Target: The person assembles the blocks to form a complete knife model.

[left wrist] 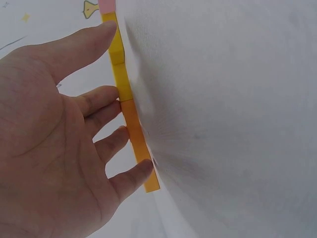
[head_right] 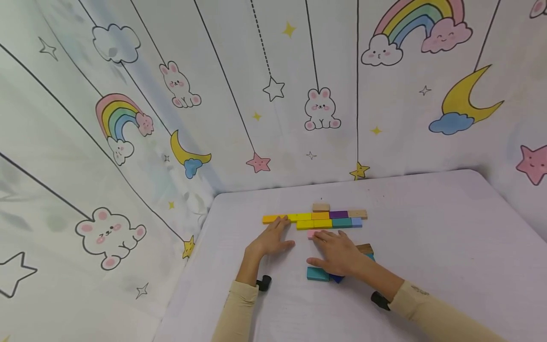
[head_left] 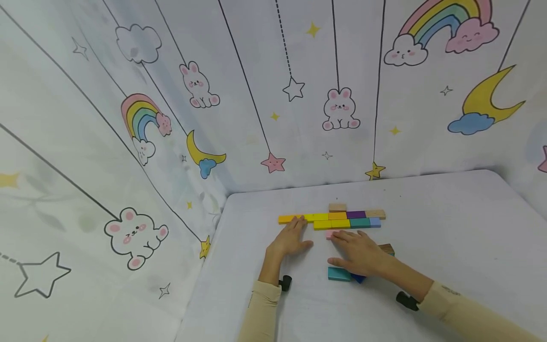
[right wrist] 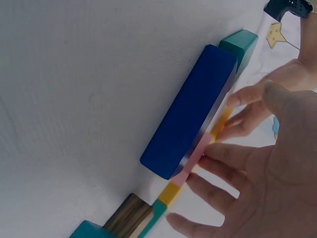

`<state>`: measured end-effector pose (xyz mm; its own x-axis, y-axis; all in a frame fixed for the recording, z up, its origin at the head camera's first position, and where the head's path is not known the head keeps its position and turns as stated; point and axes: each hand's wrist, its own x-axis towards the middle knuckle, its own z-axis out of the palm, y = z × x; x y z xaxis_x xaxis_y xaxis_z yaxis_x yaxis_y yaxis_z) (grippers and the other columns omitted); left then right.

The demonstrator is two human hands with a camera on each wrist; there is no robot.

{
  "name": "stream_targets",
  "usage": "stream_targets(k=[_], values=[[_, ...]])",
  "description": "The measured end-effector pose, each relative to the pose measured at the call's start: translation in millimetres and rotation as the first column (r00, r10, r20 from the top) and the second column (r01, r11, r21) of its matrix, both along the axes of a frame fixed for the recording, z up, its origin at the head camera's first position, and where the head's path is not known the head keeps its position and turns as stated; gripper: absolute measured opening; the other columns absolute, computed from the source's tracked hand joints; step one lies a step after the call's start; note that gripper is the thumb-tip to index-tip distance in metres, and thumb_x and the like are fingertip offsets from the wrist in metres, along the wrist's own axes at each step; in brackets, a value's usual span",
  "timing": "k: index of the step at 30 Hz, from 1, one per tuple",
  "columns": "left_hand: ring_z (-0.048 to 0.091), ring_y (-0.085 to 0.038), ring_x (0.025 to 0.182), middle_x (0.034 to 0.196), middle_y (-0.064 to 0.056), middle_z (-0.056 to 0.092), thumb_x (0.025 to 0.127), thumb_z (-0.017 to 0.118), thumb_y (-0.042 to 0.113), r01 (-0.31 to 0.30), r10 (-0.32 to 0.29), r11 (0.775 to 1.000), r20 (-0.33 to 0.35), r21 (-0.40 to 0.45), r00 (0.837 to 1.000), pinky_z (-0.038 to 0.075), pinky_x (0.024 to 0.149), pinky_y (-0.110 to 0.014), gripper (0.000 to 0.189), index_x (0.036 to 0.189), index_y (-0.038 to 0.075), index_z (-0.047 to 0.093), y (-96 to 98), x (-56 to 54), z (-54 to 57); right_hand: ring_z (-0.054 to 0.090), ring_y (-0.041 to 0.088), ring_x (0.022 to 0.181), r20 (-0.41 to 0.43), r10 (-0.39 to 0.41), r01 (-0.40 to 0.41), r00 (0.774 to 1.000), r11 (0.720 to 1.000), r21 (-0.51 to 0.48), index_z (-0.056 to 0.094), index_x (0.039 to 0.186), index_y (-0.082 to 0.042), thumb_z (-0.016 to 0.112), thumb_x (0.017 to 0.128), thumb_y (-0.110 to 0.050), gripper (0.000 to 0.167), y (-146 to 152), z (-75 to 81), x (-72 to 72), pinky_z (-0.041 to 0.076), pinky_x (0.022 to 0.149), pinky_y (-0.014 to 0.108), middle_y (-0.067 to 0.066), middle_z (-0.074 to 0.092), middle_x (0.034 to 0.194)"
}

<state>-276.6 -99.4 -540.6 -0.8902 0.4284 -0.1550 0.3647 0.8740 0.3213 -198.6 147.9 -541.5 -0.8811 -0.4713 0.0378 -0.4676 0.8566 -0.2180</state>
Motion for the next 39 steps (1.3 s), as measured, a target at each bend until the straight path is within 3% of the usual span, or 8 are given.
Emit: stream_targets(k=[22, 39], values=[[0.019, -0.023, 0.160, 0.173, -0.002, 0.025, 0.100, 0.069, 0.045, -0.006, 0.006, 1.000, 0.009, 0.007, 1.000, 0.025, 0.128, -0.045, 0.076, 0.162, 0.015, 0.038, -0.8, 0.6, 1.1, 0.046, 0.033, 0.146, -0.038, 0.047, -0.046, 0.998, 0.998, 0.040, 0.057, 0.150, -0.007, 0.056, 0.098, -0.067, 0.079, -13.6, -1.3, -7.1, 0.032, 0.115, 0.074, 0.013, 0.052, 0.156], [0.019, -0.023, 0.160, 0.173, -0.002, 0.024, 0.099, 0.069, 0.047, -0.003, 0.003, 1.000, 0.013, -0.004, 1.000, 0.026, 0.128, -0.046, 0.076, 0.162, 0.016, 0.038, -0.3, -1.5, -0.2, 0.042, 0.035, 0.149, -0.001, 0.050, -0.050, 0.999, 0.998, 0.032, 0.052, 0.153, -0.005, 0.055, 0.099, -0.067, 0.081, -22.7, -1.8, -10.3, 0.029, 0.116, 0.074, 0.015, 0.048, 0.160]])
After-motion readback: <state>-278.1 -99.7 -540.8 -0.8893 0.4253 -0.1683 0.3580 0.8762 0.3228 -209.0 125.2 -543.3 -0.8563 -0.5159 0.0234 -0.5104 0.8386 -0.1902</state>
